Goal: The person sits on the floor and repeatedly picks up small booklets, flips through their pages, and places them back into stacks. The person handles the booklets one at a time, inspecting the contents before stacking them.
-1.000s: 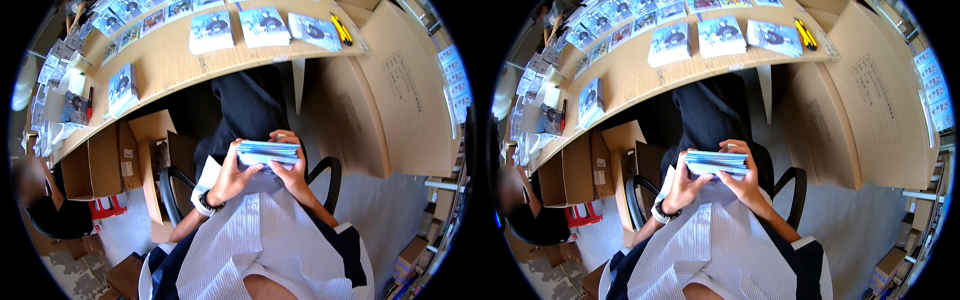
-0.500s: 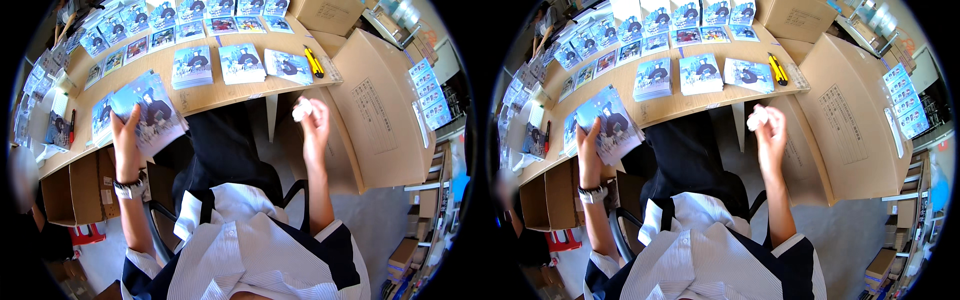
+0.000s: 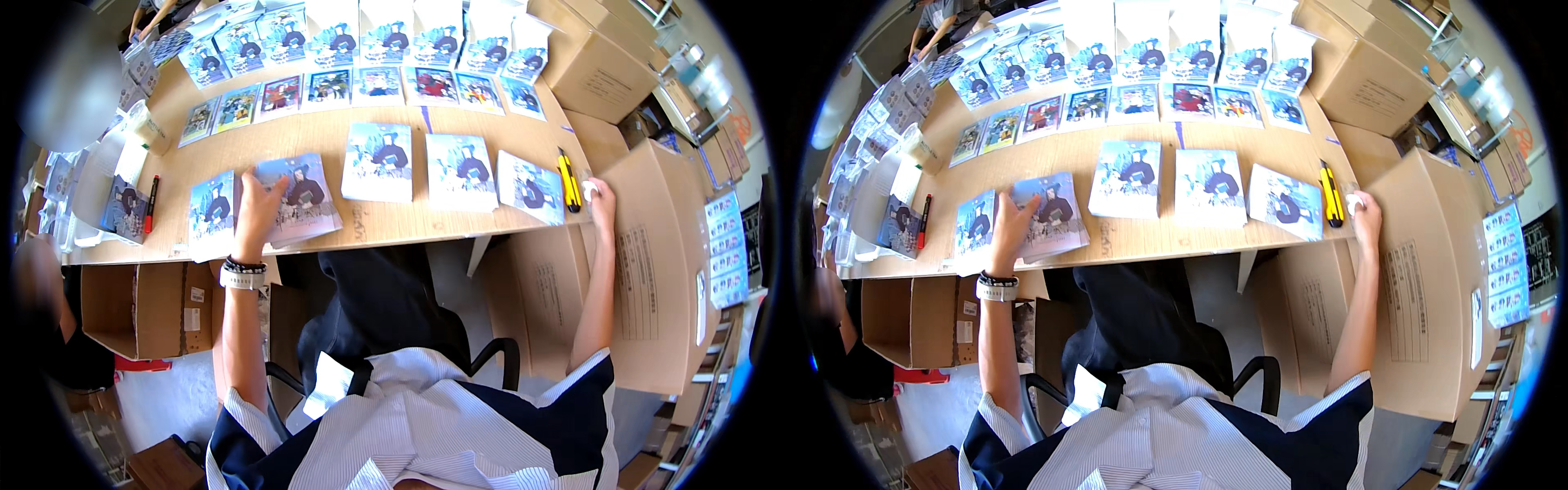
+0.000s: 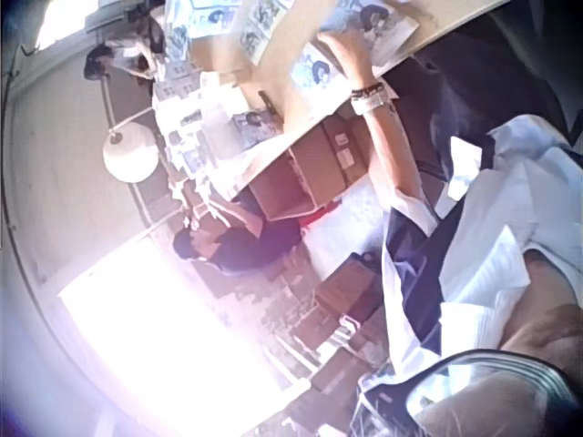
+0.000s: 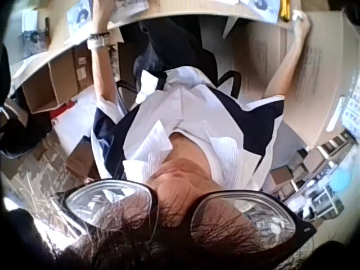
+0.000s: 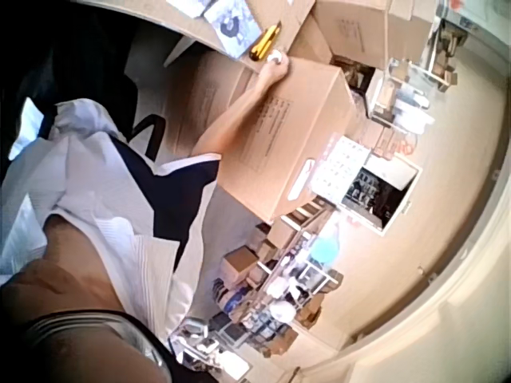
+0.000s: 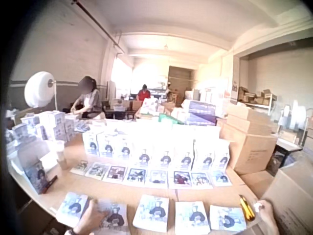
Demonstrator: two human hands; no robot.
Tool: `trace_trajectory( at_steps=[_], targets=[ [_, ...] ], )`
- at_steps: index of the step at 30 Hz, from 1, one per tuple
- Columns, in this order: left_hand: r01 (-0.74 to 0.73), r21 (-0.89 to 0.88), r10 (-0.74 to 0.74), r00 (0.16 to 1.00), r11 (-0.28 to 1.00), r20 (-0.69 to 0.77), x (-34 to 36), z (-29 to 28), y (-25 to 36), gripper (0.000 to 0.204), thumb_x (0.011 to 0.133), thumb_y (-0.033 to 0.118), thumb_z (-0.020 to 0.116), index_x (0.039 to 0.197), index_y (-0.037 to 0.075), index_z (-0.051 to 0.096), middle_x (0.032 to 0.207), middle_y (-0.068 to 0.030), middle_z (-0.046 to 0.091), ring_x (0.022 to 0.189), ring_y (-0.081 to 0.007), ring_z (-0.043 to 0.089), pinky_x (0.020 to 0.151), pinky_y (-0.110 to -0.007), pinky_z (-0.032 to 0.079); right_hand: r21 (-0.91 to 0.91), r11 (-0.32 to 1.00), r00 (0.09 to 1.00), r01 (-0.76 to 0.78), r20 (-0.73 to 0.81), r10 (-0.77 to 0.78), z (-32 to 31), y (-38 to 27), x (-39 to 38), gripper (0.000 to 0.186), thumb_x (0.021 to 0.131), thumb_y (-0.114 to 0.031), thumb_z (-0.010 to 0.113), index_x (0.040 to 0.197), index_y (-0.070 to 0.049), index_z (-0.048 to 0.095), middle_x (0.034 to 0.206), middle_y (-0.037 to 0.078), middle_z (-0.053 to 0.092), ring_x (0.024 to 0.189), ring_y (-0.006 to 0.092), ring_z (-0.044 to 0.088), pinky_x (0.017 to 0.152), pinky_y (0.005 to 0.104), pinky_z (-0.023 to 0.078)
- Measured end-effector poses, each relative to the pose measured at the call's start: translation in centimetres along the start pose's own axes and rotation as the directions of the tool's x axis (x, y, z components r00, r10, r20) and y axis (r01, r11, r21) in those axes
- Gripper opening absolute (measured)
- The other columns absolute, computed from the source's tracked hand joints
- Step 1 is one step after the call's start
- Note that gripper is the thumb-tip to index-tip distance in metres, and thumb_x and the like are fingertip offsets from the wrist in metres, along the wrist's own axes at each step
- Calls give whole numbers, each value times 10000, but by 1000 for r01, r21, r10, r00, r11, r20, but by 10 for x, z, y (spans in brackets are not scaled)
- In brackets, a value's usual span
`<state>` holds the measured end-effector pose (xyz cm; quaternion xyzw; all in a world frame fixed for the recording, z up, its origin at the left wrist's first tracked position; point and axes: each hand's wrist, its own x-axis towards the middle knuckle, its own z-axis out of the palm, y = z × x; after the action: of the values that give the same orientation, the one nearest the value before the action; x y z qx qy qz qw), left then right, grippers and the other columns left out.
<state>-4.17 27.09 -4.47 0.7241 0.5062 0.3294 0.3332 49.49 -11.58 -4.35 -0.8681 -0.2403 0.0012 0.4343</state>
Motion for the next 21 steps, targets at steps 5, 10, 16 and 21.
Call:
trace_trajectory(
  at_steps=[5, 10, 16, 21],
  targets=[
    [-138, 262, 144, 990, 955, -2, -3, 3, 10, 718, 938, 244, 697, 1469, -60, 321, 1387, -327, 478, 1279, -468, 509, 1039, -457, 453, -206, 966, 987, 157, 0, -160, 3, -4, -5, 277, 927, 22, 570, 1186, -1, 667, 1151, 147, 710, 1083, 270, 672, 970, 353, 499],
    [-171, 317, 190, 981, 933, -30, -6, 3, 15, 686, 922, 126, 711, 1471, -40, 334, 1365, -286, 488, 1219, -413, 561, 985, -434, 492, -251, 905, 902, 344, -179, -393, 23, -77, -47, 208, 932, 13, 587, 1122, -5, 670, 1193, 141, 684, 1144, 276, 640, 1009, 354, 469],
    [138, -494, -62, 984, 858, 168, -5, -17, 20, 679, 902, 55, 738, 1466, -51, 375, 1163, -163, 675, 1014, -187, 665, 849, -293, 552, 384, 864, 816, 326, 347, -463, 75, -208, -156, 162, 936, 22, 596, 1075, -7, 675, 1154, 128, 691, 1117, 251, 649, 988, 360, 485],
    [-107, -564, 110, 993, 819, -29, -44, -35, 55, 653, 859, 70, 785, 1427, 1, 468, 1172, -105, 657, 1057, -174, 653, 928, -312, 536, 670, 707, 560, 229, 504, -658, 185, -278, -207, 598, 928, -81, 688, 1446, -3, 399, 1438, 201, 484, 1331, 321, 502, 1094, 408, 418]
  ],
)
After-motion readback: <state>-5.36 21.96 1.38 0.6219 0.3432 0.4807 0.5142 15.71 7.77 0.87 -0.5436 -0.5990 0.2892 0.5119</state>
